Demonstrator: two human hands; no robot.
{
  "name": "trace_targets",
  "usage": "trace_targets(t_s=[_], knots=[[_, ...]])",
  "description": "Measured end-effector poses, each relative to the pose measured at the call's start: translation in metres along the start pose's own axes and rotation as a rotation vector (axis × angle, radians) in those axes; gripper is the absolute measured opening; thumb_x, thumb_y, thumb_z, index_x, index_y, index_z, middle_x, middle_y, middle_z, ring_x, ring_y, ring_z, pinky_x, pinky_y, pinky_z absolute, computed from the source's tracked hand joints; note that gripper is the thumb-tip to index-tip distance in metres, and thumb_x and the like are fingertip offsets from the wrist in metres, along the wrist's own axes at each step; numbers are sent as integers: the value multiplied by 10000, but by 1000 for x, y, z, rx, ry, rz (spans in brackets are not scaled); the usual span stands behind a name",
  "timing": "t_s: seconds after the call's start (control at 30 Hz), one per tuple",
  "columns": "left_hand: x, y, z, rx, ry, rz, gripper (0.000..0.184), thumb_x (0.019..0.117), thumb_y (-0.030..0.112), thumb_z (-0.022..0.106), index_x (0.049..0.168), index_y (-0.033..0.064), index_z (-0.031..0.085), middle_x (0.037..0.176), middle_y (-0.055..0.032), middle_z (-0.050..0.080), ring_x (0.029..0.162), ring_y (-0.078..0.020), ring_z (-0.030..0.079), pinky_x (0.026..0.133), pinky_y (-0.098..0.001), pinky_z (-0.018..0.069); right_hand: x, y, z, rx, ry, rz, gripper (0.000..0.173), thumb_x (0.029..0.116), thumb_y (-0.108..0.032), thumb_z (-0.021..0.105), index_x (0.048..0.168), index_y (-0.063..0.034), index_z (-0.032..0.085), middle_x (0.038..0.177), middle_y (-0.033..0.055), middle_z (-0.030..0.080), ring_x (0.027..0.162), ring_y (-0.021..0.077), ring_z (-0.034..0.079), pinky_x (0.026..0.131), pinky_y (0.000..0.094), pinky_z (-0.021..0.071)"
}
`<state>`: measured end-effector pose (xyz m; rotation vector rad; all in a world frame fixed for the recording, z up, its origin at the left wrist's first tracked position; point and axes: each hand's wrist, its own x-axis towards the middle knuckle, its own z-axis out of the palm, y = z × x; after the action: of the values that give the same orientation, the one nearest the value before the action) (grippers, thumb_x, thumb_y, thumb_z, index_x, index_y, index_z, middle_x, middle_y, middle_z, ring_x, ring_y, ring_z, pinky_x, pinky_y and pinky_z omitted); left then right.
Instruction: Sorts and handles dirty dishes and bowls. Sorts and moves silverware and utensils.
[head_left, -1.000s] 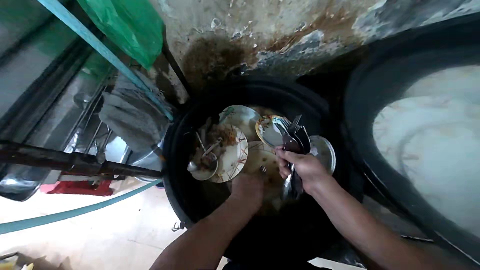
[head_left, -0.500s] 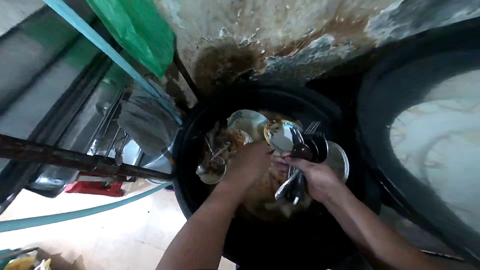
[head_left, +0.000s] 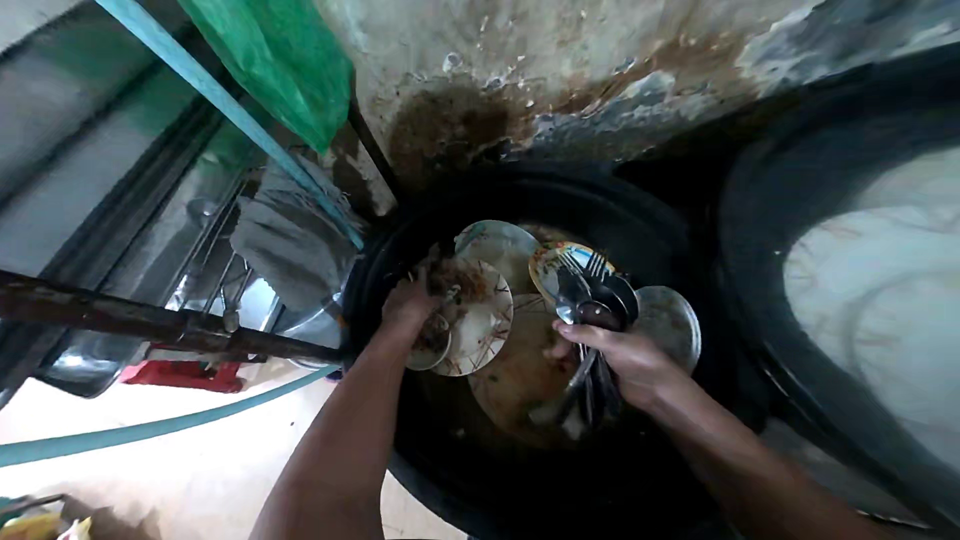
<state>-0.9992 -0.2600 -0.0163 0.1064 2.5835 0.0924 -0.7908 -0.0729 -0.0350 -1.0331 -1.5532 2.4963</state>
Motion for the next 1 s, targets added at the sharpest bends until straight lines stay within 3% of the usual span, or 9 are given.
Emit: trace_targets(t_s=[0.07,0.13,0.2,0.27,0.43,0.57,0.73,0.87,1.0], knots=[[1,4,14,-53,-3,-84,843,907,562,711,1487,5,459,1485,-257,489,1305,-427,549,1045,-611,470,-1,1,1,-10,10,-1,103,978,-19,610,1071,0,648,841,126,756,754,202,738,704,319,606],[6,3,26,-95,42,-85,876,881,582,730,1498,27,451,1522,-250,450,1331,-431,522,1055,-619,455,1,5,-1,-27,-15,-18,138,989,-50,599,1085,11,677,913,131,766,808,204,733,743,323,594],[15,0,31,-95,66,-73,787,882,564,739,1471,90,521,1536,-209,447,1347,-412,510,1047,-617,465,0,6,-2,-65,-63,-69,143,999,-56,575,1046,21,686,874,129,763,783,203,731,756,326,600],[23,-8,32,-127,75,-47,683,901,507,746,1435,121,564,1442,-203,553,1304,-407,554,1023,-626,481,-1,5,-2,-106,-94,-73,144,1003,-42,567,1054,32,680,850,135,761,782,218,749,777,338,622],[23,-8,33,-148,80,-12,540,956,298,702,1450,143,549,1372,-192,616,1253,-398,602,1017,-623,488,-7,-5,4,-107,-101,-29,106,990,-2,579,1023,43,669,797,122,750,739,196,740,748,301,616],[12,-2,31,-198,70,-28,442,982,278,668,1364,65,598,1282,-235,646,1178,-415,635,981,-615,510,-7,-3,5,-71,-99,-19,82,975,29,595,1013,47,665,780,126,746,705,194,734,717,299,618],[-10,-6,6,-394,58,110,398,1045,344,587,1232,-1,653,1177,-244,661,1083,-390,648,937,-603,512,-6,-1,5,-57,-63,-17,97,972,14,602,1043,52,657,782,133,749,732,213,747,757,331,625],[-21,-16,-22,-382,5,207,437,1051,341,590,1261,-38,641,1288,-263,618,1225,-402,585,1051,-613,445,-3,0,4,-93,-42,-2,117,957,3,640,1065,42,663,801,117,750,739,192,734,739,307,609],[-41,-17,-46,-575,158,249,365,1028,343,632,1161,7,686,1032,-155,705,925,-265,681,875,-494,551,-4,-5,8,-102,-7,73,100,1014,-31,594,1043,43,653,772,114,734,650,189,717,639,306,617]])
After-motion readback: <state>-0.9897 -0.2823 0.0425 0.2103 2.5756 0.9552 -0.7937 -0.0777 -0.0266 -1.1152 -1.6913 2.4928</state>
